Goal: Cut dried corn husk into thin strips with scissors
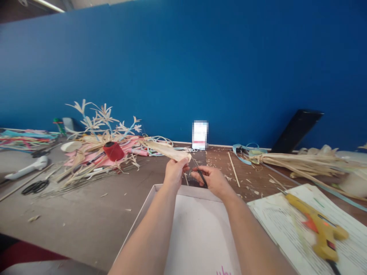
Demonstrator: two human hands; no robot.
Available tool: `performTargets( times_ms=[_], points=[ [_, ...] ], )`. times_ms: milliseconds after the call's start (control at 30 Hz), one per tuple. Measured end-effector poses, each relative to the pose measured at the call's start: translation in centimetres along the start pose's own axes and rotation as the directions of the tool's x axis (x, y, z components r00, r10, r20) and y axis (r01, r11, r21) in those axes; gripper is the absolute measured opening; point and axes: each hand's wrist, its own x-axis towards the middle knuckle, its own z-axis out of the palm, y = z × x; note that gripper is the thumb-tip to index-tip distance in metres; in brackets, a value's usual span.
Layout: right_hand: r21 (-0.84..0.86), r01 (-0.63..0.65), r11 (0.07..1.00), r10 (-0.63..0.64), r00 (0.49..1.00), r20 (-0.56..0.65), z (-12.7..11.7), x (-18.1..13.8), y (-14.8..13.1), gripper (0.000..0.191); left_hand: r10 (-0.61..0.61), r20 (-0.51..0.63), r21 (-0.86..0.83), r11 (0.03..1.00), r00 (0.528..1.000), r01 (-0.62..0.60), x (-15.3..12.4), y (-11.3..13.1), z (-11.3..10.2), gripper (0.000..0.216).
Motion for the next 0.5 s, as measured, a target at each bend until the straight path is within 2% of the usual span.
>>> performTargets(
  times_ms=[300,500],
  points=[
    [-0.046,0.059,0.997,-0.06,0.998,-0.025,0.05,0.14,0.4,0.047,-0.035,0.027,-0.064,0.997,0.999,0.036,-0.25,0.06,0.13,0.024],
    [0.032,0.043,0.999,-0.042,0.998,-0.054,-0.08,0.23,0.63,0.046,0.002,-0.006,0.046,0.999,1.0,-0.002,-0.09,0.17,-0.12,0.025]
  ],
)
